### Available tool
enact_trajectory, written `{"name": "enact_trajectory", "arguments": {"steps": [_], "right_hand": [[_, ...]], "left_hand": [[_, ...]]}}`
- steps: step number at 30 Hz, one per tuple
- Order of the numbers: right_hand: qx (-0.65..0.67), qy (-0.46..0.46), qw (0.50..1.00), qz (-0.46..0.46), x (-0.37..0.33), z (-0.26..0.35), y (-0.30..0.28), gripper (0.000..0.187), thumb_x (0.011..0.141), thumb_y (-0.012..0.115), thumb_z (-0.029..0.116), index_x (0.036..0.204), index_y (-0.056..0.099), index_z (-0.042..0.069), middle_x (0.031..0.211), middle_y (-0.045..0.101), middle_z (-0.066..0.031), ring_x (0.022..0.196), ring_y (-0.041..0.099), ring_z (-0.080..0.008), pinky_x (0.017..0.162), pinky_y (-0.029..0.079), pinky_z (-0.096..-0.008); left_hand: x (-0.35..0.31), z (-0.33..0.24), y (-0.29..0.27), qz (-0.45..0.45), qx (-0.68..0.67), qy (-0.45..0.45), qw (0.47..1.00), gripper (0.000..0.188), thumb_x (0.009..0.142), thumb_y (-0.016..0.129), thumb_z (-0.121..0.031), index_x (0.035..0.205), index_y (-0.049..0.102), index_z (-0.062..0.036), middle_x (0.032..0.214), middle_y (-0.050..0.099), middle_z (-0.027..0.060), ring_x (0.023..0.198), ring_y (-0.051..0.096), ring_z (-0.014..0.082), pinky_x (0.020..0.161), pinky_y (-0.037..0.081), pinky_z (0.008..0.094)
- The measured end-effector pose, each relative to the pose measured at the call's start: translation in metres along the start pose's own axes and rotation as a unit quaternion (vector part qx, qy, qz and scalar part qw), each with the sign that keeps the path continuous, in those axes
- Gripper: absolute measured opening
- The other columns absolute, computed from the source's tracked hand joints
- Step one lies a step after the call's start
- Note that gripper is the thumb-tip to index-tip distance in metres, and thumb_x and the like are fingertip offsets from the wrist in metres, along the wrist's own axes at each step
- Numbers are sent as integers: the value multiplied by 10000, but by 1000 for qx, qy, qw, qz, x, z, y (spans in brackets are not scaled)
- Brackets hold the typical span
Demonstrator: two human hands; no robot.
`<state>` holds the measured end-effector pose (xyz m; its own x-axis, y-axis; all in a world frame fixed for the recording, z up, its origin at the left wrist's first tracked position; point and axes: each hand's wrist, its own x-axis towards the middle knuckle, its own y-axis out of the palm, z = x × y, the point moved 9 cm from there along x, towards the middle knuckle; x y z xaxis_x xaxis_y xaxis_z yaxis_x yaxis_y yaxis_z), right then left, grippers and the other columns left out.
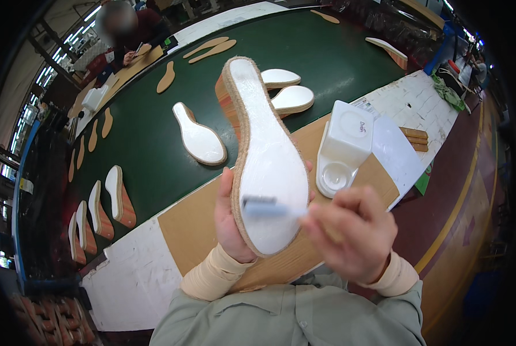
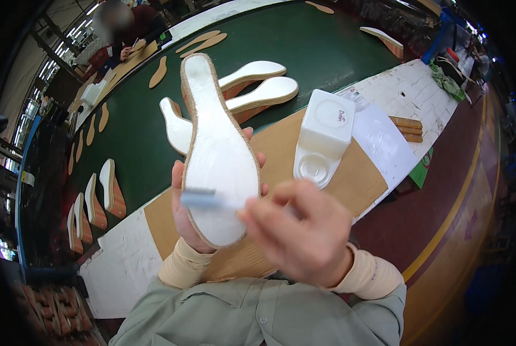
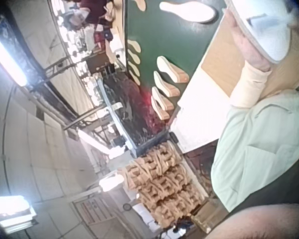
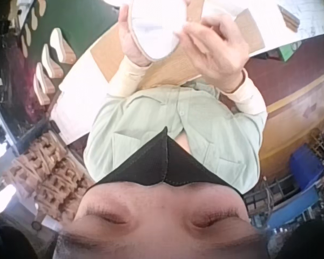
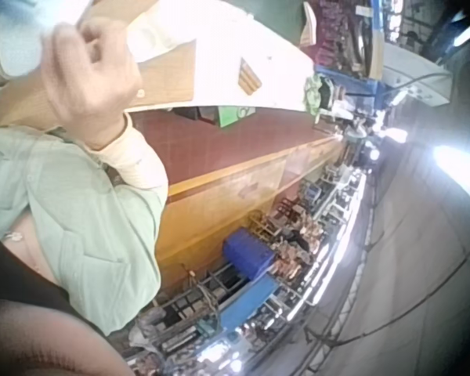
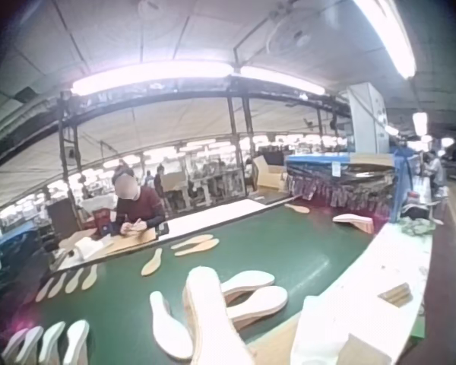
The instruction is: The person applies white paint to the bottom of shoe insoles using a brush. They repeatedly dip the brush into a container and cover the insole surface, then place the finished insole on the table and pick up another to continue.
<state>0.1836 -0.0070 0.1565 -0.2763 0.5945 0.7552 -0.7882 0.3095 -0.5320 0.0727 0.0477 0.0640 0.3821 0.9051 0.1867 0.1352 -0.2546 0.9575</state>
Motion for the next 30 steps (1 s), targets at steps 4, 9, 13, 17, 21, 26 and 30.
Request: {"name": "enact_trajectory", "arguments": {"steps": [4, 9, 13, 17, 21, 26, 30], "right_hand": [[3, -36, 999, 34, -6, 4, 10, 198, 747, 805, 122, 920, 720, 77, 788, 582, -58, 539, 543, -146, 441, 422, -275], [79, -39, 993, 81, -15, 13, 12, 179, 744, 806, 103, 896, 716, 73, 770, 576, -61, 532, 549, -159, 437, 422, -275], [29, -25, 999, 34, 1, -9, 5, 192, 703, 817, 81, 857, 702, 77, 730, 555, -31, 529, 548, -141, 439, 423, -277], [88, -83, 979, 162, -16, 2, 13, 185, 697, 810, 76, 842, 697, 93, 738, 548, -16, 531, 550, -131, 451, 429, -269], [54, -40, 995, 71, 2, -17, -8, 162, 695, 818, 76, 821, 720, 102, 742, 576, -17, 525, 546, -136, 452, 442, -280], [74, -81, 985, 131, -12, -19, 5, 141, 715, 809, 90, 812, 709, 109, 728, 556, -9, 521, 531, -132, 454, 444, -277], [137, -73, 975, 159, -13, -16, 4, 144, 716, 812, 105, 810, 703, 111, 726, 537, -9, 525, 531, -127, 447, 409, -261]], "left_hand": [[2, -4, -2, -55, 2, 13, 998, 782, 983, 319, -605, 1582, 166, -125, 1602, 220, 170, 1346, 411, 404, 1004, 474, 576], [4, -15, -4, -10, 10, 6, 1000, 736, 999, 293, -576, 1522, 301, -59, 1474, 400, 288, 1317, 480, 403, 1080, 432, 532], [0, -3, -4, -27, 20, -64, 997, 685, 1013, 282, -524, 1513, 318, -57, 1452, 439, 268, 1312, 487, 409, 1086, 424, 561], [-2, -1, -12, -67, 27, -101, 992, 650, 1023, 272, -486, 1506, 333, -55, 1436, 472, 245, 1284, 516, 411, 1070, 429, 590], [-7, 6, -18, -90, 49, -148, 984, 642, 1026, 264, -471, 1505, 336, -51, 1428, 480, 241, 1297, 499, 429, 1051, 437, 609], [-12, 10, -16, -78, 18, -182, 980, 635, 1028, 259, -466, 1504, 345, -53, 1431, 486, 223, 1290, 504, 429, 1042, 428, 633], [-17, 9, -18, -89, 23, -203, 975, 630, 1030, 269, -458, 1512, 337, -58, 1432, 489, 216, 1282, 510, 431, 1040, 416, 645]]}}
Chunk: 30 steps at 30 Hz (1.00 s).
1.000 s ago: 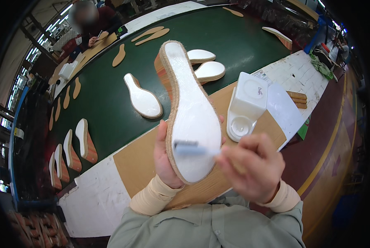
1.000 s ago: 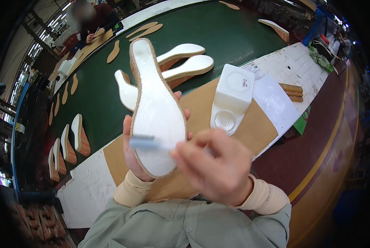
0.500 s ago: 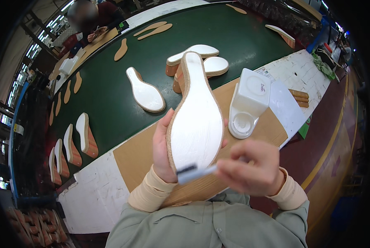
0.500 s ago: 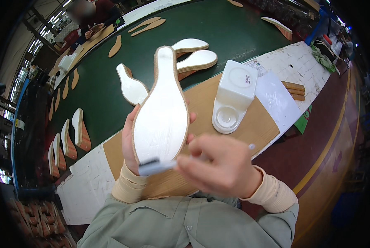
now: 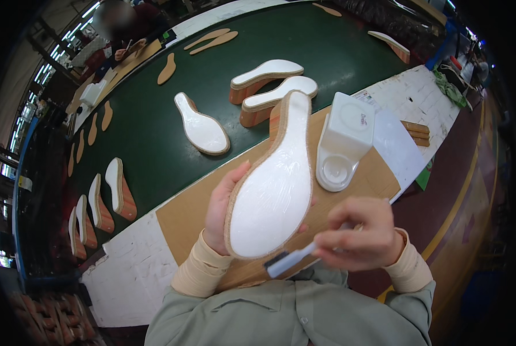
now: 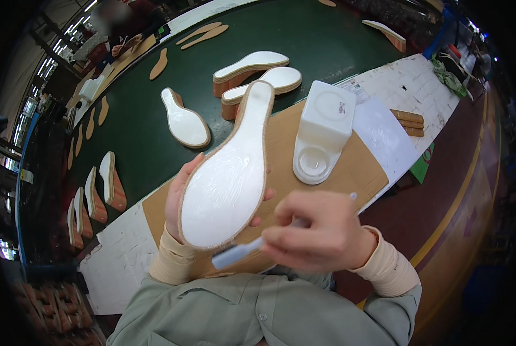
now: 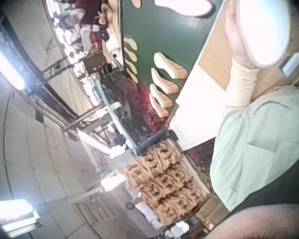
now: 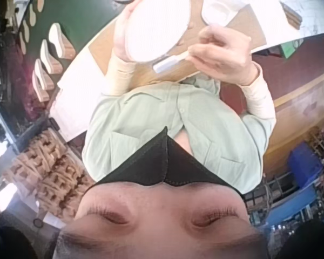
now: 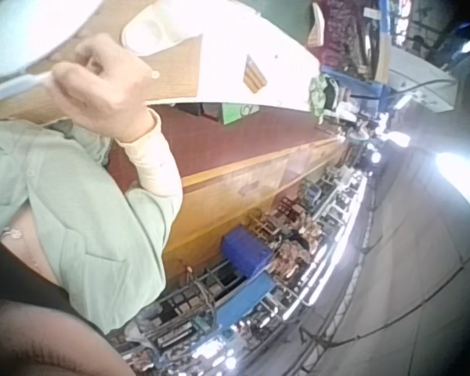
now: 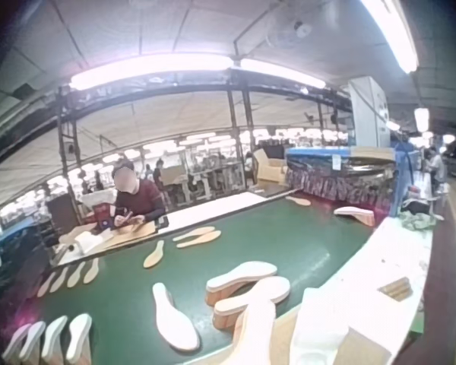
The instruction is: The person applies white paint to the bottom of shoe insoles using a brush. They repeatedly dip the brush into a container and cover the insole surface, then place the finished insole on the table and pick up another to continue.
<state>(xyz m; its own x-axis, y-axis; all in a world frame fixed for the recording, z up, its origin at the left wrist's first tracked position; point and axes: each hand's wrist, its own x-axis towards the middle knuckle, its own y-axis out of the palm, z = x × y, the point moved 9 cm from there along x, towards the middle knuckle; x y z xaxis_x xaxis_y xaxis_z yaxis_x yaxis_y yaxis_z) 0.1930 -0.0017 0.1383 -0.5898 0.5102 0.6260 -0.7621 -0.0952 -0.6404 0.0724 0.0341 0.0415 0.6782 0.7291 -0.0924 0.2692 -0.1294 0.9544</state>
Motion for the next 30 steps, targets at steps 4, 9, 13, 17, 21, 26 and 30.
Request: {"name": "enact_trajectory", "arguments": {"steps": [4, 9, 13, 17, 21, 26, 30], "right_hand": [[-84, 27, 994, -71, 5, -22, -25, 229, 668, 854, 148, 864, 736, 132, 743, 577, -11, 539, 529, -129, 447, 402, -255], [14, -7, 999, 45, -1, -6, -7, 166, 690, 829, 99, 797, 704, 120, 723, 540, -11, 521, 517, -129, 447, 383, -260], [6, 35, 999, -36, 0, -20, -28, 197, 665, 846, 98, 818, 722, 113, 730, 554, -20, 546, 521, -126, 461, 395, -255], [-79, 28, 996, -38, 0, -29, -34, 222, 634, 866, 129, 818, 742, 132, 728, 569, -9, 558, 524, -123, 460, 396, -248], [-19, 2, 998, 55, -4, -13, -21, 193, 651, 858, 127, 802, 739, 124, 728, 569, -16, 548, 536, -137, 460, 401, -253], [-65, 44, 995, -63, 4, -35, -48, 214, 635, 859, 91, 806, 730, 86, 745, 562, -49, 567, 540, -163, 484, 408, -265], [-47, 20, 998, 41, 1, -22, -35, 198, 639, 840, 70, 784, 705, 88, 733, 531, -36, 551, 528, -150, 475, 402, -275]], "left_hand": [[-7, 11, -6, -68, -100, -45, 992, 666, 1014, 256, -488, 1535, 297, -75, 1493, 393, 253, 1271, 471, 528, 911, 461, 719], [-13, 7, -1, -36, -17, -42, 998, 675, 1011, 270, -491, 1530, 299, -60, 1475, 418, 259, 1261, 464, 562, 887, 451, 741], [-16, 9, -23, -130, -11, -44, 991, 696, 999, 297, -498, 1537, 284, -58, 1482, 387, 292, 1257, 444, 595, 881, 441, 754], [-22, 10, -12, -123, 174, -65, 975, 695, 994, 314, -484, 1540, 277, -55, 1496, 367, 290, 1250, 423, 627, 890, 432, 756], [-26, 7, -24, -117, 197, -61, 972, 703, 985, 330, -481, 1544, 270, -60, 1498, 356, 302, 1268, 402, 629, 887, 435, 751], [-30, 15, -20, -103, 218, -101, 965, 738, 967, 347, -492, 1556, 238, -62, 1492, 313, 360, 1273, 404, 617, 861, 464, 725], [-39, 15, -42, -162, -116, -54, 978, 746, 960, 361, -486, 1565, 212, -74, 1508, 270, 365, 1248, 419, 623, 826, 480, 720]]}}
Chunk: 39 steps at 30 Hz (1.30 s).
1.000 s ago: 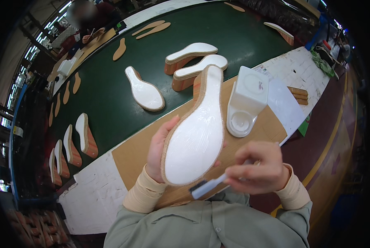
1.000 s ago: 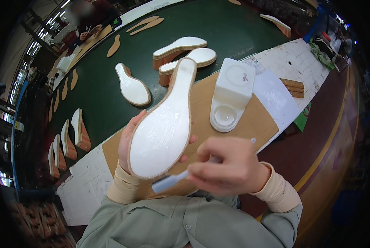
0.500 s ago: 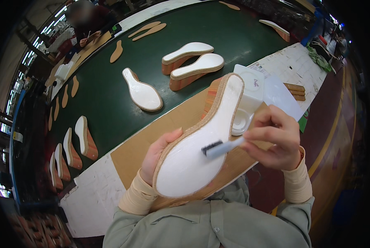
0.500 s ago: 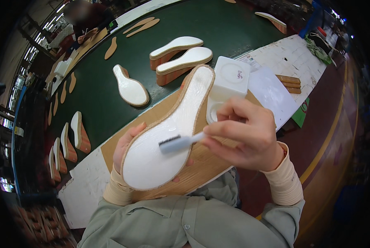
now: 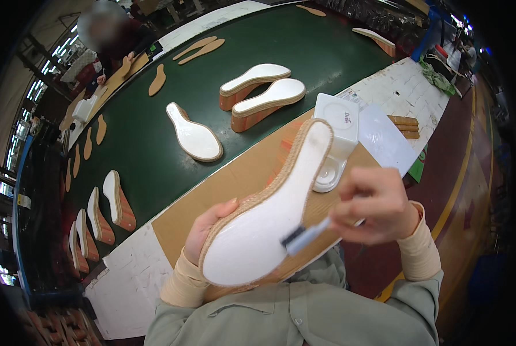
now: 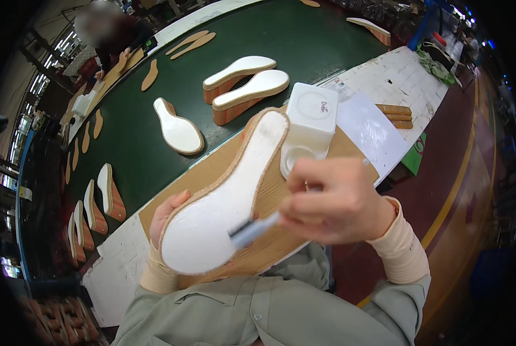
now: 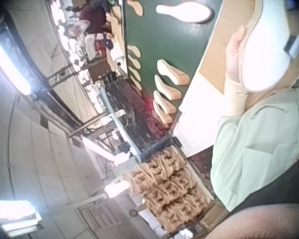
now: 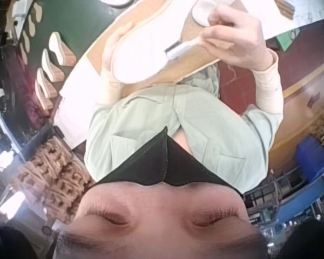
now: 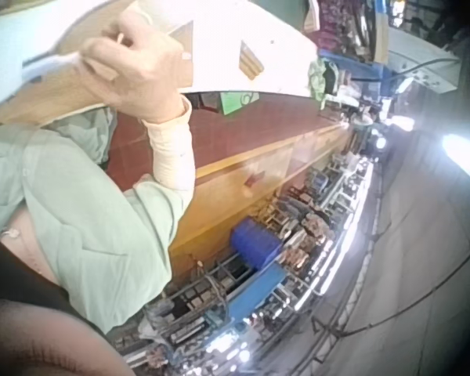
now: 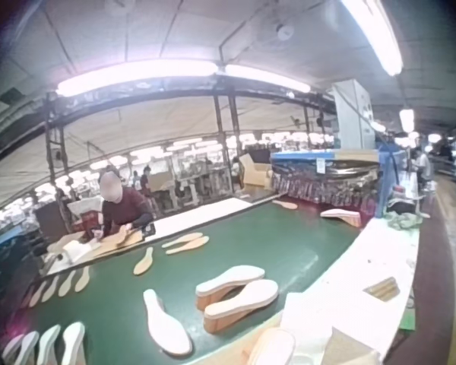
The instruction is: The person applies white paint to the bottom of shoe insoles using a brush. They repeatedly dip the brush into a container and cover the insole surface, then place the finished insole on the table and pick up another to continue.
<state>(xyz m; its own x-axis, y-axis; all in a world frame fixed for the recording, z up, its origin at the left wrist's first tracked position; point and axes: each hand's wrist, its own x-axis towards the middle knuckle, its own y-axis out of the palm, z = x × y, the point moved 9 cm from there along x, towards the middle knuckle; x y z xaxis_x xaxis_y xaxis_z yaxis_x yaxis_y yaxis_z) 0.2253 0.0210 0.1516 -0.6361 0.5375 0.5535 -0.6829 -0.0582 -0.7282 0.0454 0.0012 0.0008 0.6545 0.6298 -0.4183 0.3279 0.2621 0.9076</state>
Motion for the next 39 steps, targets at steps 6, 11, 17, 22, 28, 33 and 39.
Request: {"name": "enact_trajectory", "arguments": {"steps": [6, 11, 17, 22, 28, 33, 39], "right_hand": [[-20, 35, 990, -134, -1, -16, -27, 197, 648, 834, 84, 809, 724, 53, 731, 550, -74, 621, 553, -175, 505, 406, -269], [-12, 3, 999, -45, -5, -6, -10, 178, 659, 837, 72, 777, 703, 73, 735, 533, -43, 563, 540, -159, 479, 407, -272], [-64, 51, 983, -164, -5, -18, -33, 168, 657, 827, 62, 778, 711, 76, 738, 540, -39, 577, 546, -163, 494, 414, -267], [75, 36, 996, 37, -12, -19, 13, 162, 664, 826, 85, 781, 716, 59, 726, 549, -52, 601, 558, -131, 505, 407, -244], [194, 210, 954, -86, -58, -60, 6, 154, 671, 829, 72, 777, 727, 27, 762, 587, -28, 612, 525, -74, 514, 391, -211], [187, 278, 928, -162, -94, -81, 4, 155, 679, 811, 54, 766, 692, 6, 755, 577, -24, 627, 508, -74, 538, 363, -216], [228, 326, 898, -190, -112, -86, 17, 142, 710, 802, 44, 754, 672, 8, 741, 566, -11, 631, 487, -59, 541, 339, -219]], "left_hand": [[-2, 4, 1, 33, -80, -24, 996, 769, 958, 357, -491, 1571, 168, -67, 1518, 237, 369, 1228, 422, 639, 796, 479, 741], [-6, 0, 7, 64, -73, -9, 995, 785, 953, 373, -488, 1566, 167, -44, 1499, 265, 367, 1230, 384, 674, 799, 481, 745], [-4, 0, -4, -8, 22, 35, 999, 781, 954, 384, -500, 1560, 193, -45, 1485, 285, 362, 1233, 415, 637, 783, 514, 708], [-11, -21, 3, 94, 93, 64, 989, 778, 963, 374, -527, 1555, 203, -53, 1485, 273, 356, 1198, 470, 587, 777, 537, 681], [-28, -121, 2, 227, 195, 281, 912, 736, 994, 377, -498, 1548, 217, -40, 1517, 289, 302, 1246, 483, 493, 881, 539, 615], [-43, -235, -71, 160, 177, 395, 887, 685, 1013, 357, -463, 1537, 267, -29, 1536, 332, 249, 1327, 440, 463, 1018, 453, 613], [-27, -305, -131, 106, 153, 439, 879, 641, 1025, 272, -420, 1521, 297, -15, 1507, 372, 281, 1338, 409, 513, 1076, 359, 668]]}}
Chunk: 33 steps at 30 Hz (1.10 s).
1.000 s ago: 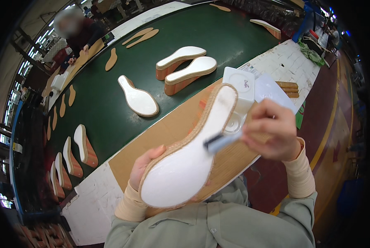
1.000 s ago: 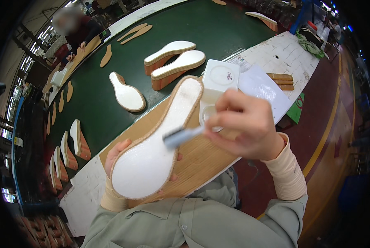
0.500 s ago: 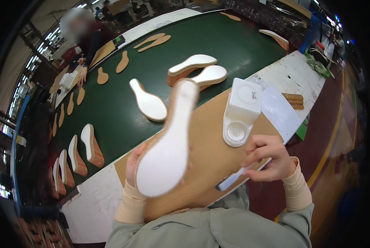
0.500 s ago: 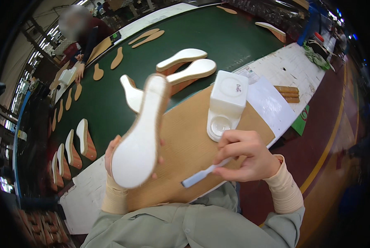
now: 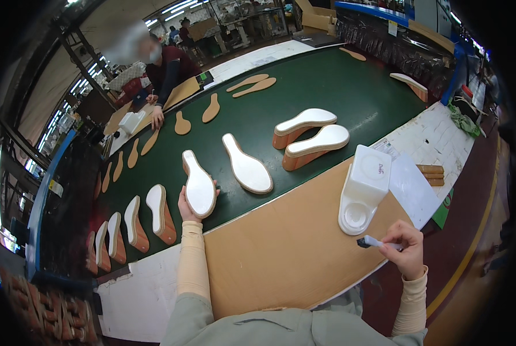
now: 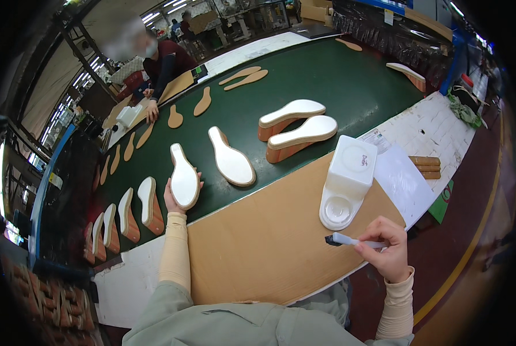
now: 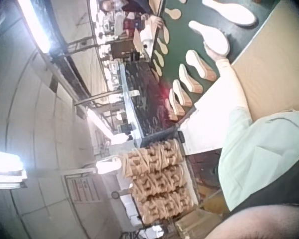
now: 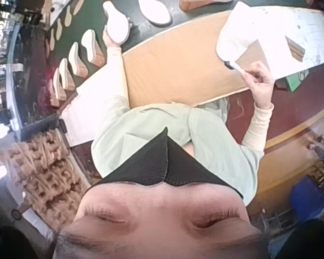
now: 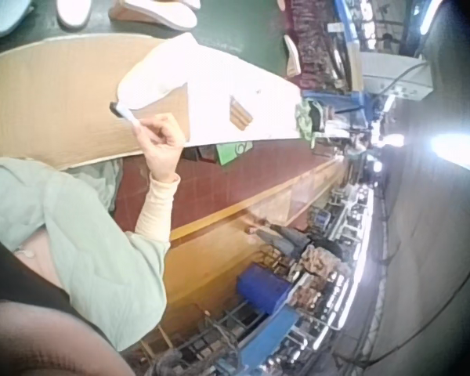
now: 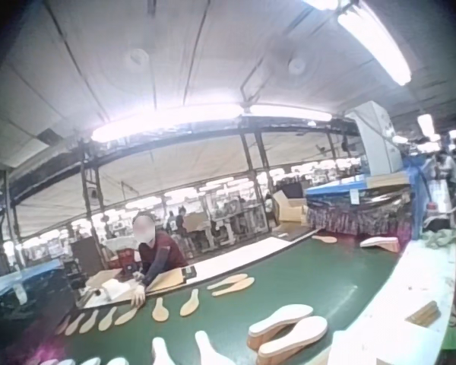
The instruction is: The person applies white paint to the bottom of shoe insoles using a brush. They repeatedly dip the brush into a container and cover the insole surface, then place the finished insole on the table and pick up another to continue.
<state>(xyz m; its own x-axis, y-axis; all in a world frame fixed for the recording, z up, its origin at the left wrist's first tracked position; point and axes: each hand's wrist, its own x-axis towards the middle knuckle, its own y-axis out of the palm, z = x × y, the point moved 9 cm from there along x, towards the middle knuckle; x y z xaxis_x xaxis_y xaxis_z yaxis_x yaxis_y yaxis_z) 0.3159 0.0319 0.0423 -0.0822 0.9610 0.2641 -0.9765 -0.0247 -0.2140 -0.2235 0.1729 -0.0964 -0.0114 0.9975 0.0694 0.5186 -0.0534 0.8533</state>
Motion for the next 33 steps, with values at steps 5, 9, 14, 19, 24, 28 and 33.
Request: {"name": "enact_trajectory", "arguments": {"steps": [5, 9, 14, 19, 24, 28, 33], "right_hand": [[-16, -3, 1000, 24, 5, 2, 11, 126, 717, 791, 21, 756, 672, 7, 732, 565, -2, 629, 488, -57, 537, 338, -219], [-36, -2, 999, 12, 1, -1, 8, 123, 721, 785, 11, 753, 667, 7, 730, 565, 2, 621, 484, -57, 537, 338, -219], [-18, 24, 999, -13, -1, -16, -2, 122, 739, 782, 16, 752, 661, 6, 732, 567, 4, 624, 490, -52, 537, 341, -216], [-11, 45, 998, -47, -3, -29, -13, 126, 778, 781, 43, 782, 664, -2, 731, 556, 8, 627, 489, -42, 546, 341, -207], [-40, 33, 996, -79, 0, -33, -21, 129, 799, 776, 60, 803, 666, -8, 717, 547, 14, 619, 470, -38, 546, 337, -212], [-102, 32, 986, -124, -4, -40, -35, 131, 785, 782, 69, 830, 687, -11, 699, 548, 5, 607, 470, -52, 537, 342, -234], [-222, 1, 968, -118, 11, -25, -24, 117, 759, 793, 108, 801, 724, 23, 686, 570, -67, 589, 520, -157, 533, 385, -306]], "left_hand": [[22, -34, -83, -60, 53, 19, 997, 602, 1032, 294, -390, 1470, 378, 16, 1446, 474, 251, 1332, 455, 440, 1122, 360, 572], [26, -22, -87, -127, 107, -5, 986, 589, 1024, 337, -394, 1389, 481, 45, 1360, 576, 203, 1278, 532, 331, 1111, 392, 457], [-7, -64, -74, -269, 302, 8, 915, 671, 1001, 377, -487, 1415, 458, 35, 1382, 550, 202, 1252, 546, 301, 1092, 397, 425], [-44, -150, -37, -296, 479, 170, 809, 303, 952, 611, -204, 1207, 660, -48, 1085, 704, 88, 922, 665, 151, 778, 508, 247], [-89, -243, -86, -457, 692, 106, 548, 356, 879, 683, -245, 1166, 668, -35, 969, 687, 86, 796, 650, 160, 752, 519, 303], [-96, -178, -102, -465, 538, -151, 686, 418, 825, 721, -402, 1075, 635, -79, 846, 658, 45, 707, 621, 167, 701, 509, 353], [-73, -185, -144, -324, 389, -74, 859, 448, 809, 740, -423, 1087, 637, -87, 909, 687, 52, 795, 665, 214, 745, 552, 352]]}}
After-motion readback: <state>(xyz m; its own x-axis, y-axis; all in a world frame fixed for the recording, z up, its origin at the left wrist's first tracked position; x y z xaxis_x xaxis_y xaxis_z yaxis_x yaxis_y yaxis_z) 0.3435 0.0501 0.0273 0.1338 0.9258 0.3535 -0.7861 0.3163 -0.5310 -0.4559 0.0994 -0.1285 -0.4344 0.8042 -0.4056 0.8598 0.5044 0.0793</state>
